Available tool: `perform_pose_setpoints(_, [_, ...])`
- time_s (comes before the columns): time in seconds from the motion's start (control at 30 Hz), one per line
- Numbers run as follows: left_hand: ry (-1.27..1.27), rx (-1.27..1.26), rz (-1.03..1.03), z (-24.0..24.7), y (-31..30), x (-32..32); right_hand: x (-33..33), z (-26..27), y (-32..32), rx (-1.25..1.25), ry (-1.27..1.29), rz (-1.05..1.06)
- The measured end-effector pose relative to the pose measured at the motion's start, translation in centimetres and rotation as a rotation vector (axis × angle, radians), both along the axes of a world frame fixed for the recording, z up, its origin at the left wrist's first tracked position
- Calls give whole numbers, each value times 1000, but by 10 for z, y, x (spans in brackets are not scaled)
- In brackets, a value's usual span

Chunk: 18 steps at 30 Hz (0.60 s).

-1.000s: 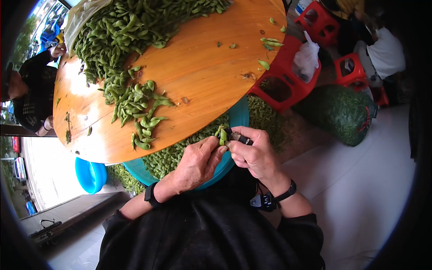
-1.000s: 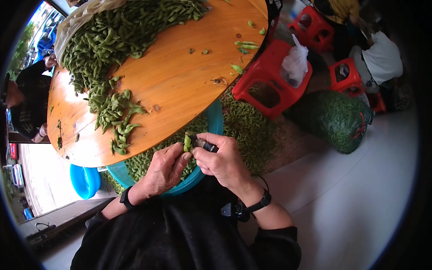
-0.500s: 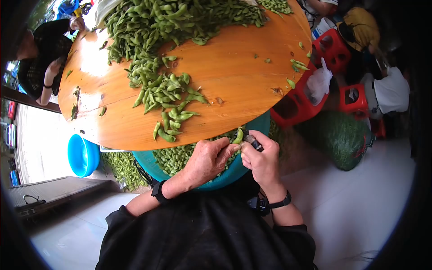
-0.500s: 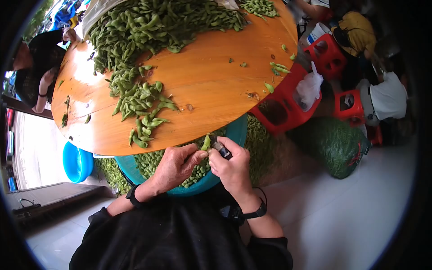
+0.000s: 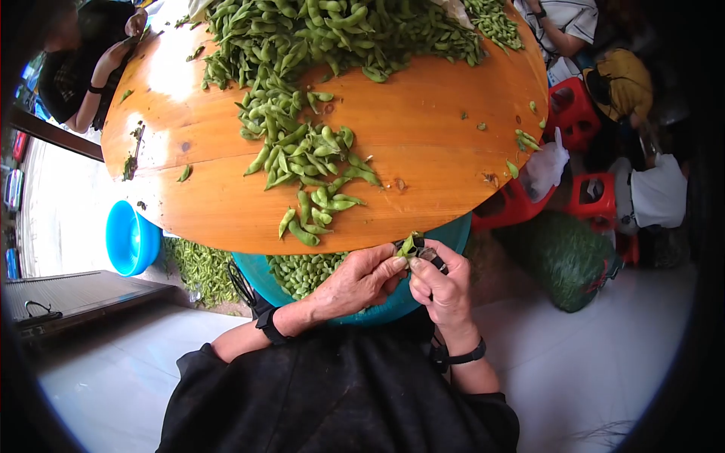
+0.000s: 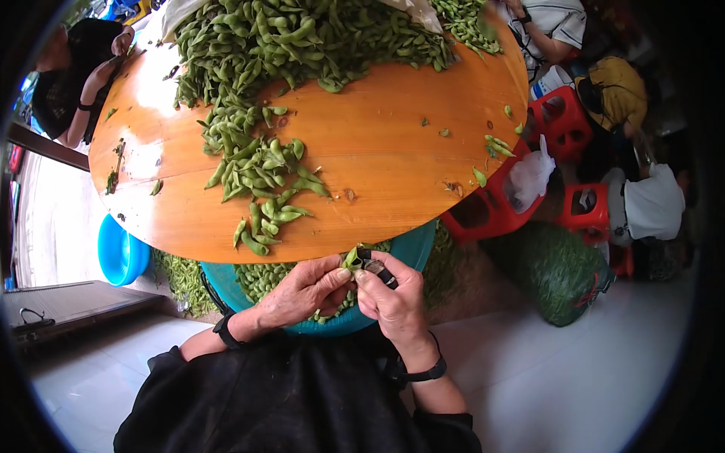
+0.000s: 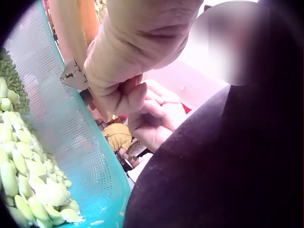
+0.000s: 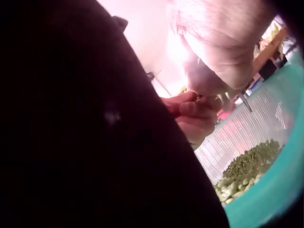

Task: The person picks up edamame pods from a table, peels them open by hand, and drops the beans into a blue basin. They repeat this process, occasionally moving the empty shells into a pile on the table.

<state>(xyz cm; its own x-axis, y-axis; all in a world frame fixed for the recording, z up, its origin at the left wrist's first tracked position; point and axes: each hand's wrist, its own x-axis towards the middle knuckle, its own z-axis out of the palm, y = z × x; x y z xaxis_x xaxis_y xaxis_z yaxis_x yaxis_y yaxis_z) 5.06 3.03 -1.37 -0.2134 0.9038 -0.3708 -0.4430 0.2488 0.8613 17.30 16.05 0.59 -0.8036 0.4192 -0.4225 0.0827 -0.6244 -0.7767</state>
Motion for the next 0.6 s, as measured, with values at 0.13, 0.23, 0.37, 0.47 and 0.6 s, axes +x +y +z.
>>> perform_pose_setpoints(0.13, [-177, 76, -58, -2, 2, -2, 4, 4, 7, -3, -16, 3])
perform_pose_setpoints(0.23, [-172, 49, -73, -3, 1, 1, 9, 9, 4, 202, -80, 46])
perform_pose_setpoints(0.37, [57, 33, -178, 3, 1, 0, 22, 9, 13, 516, -122, 25])
perform_pose_setpoints(0.47, [328, 30, -211, 8, -6, -8, 50, 9, 56, 1171, -371, 58])
perform_pose_setpoints(0.6, [569, 58, -318, -2, -18, -22, 82, -17, 87, 1685, -1045, 28])
